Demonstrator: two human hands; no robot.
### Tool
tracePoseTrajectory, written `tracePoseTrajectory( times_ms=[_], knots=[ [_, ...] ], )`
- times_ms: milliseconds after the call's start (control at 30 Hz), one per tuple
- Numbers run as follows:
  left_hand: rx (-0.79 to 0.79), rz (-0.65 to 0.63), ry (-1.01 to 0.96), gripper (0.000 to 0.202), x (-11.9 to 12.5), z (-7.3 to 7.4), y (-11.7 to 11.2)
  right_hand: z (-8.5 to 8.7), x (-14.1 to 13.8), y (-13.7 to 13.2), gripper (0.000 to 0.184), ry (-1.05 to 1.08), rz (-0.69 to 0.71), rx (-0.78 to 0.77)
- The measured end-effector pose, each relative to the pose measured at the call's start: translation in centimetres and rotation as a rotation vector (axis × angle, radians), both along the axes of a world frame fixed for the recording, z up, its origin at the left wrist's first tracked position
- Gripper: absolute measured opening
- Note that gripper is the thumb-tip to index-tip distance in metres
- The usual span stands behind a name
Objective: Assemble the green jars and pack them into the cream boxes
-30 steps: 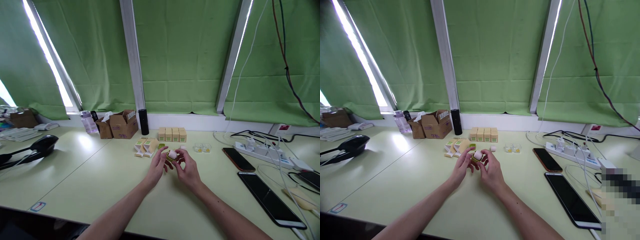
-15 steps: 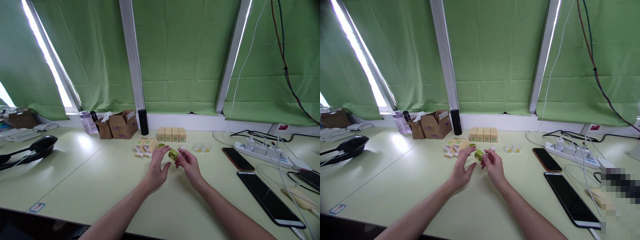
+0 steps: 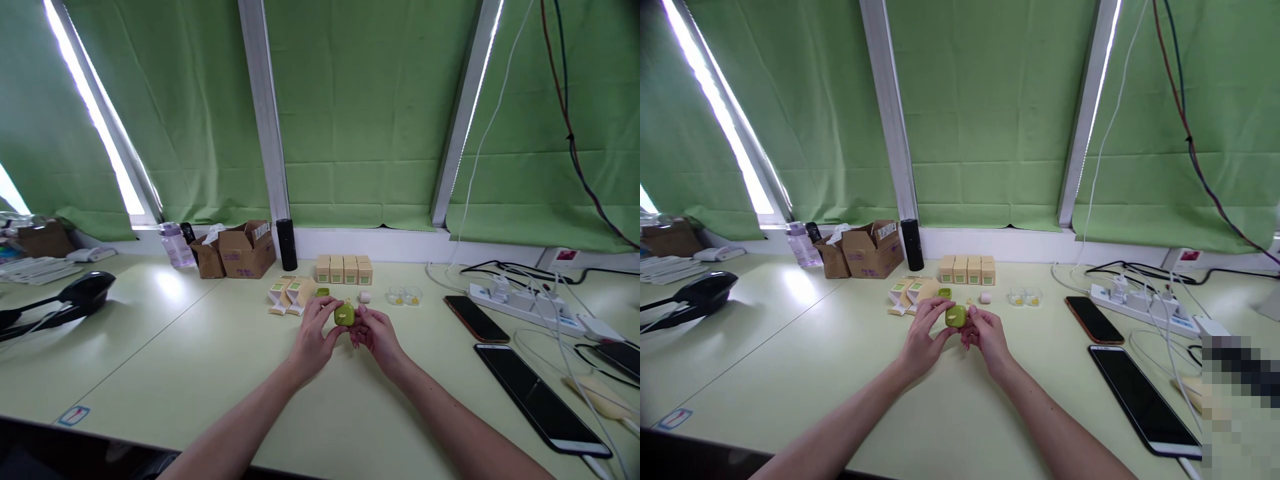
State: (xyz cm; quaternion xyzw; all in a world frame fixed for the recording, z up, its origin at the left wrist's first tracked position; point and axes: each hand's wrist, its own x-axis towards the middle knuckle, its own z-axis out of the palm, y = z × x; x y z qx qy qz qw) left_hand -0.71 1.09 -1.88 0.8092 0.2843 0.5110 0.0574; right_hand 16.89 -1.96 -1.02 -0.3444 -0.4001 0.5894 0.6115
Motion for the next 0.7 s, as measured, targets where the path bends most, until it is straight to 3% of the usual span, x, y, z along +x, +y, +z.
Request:
tracePoseTrajectory(
  times_ms=[133, 333, 533, 633, 700],
  knots=[
    [-0.089, -0.005, -0.061, 0.041, 0.0, 0.1, 0.2, 0.1, 0.2, -0.1, 0.062, -0.050, -0.034, -0.013],
    [-0.382, -0.014, -0.185, 0.037, 0.3, 0.1, 0.6, -0.1, 0.5, 0.0, 0.063, -0.114, -0.056, 0.012],
    [-0.702, -0.212, -0.388, 0.036, 0.5, 0.6, 1.0, -0.5, 0.8, 0.4, 0.056, -0.186, -0.053, 0.090],
    [-0.826, -0.260, -0.480, 0.047, 0.5, 0.7, 1.1, -1.0, 1.2, 0.9, 0.053, -0.319, -0.137, 0.151],
    [-0.893, -0.278, -0.539, 0.052, 0.5, 0.5, 1.2, -1.4, 1.8, 1.4, 0.045, -0.512, -0.263, 0.198]
  ],
)
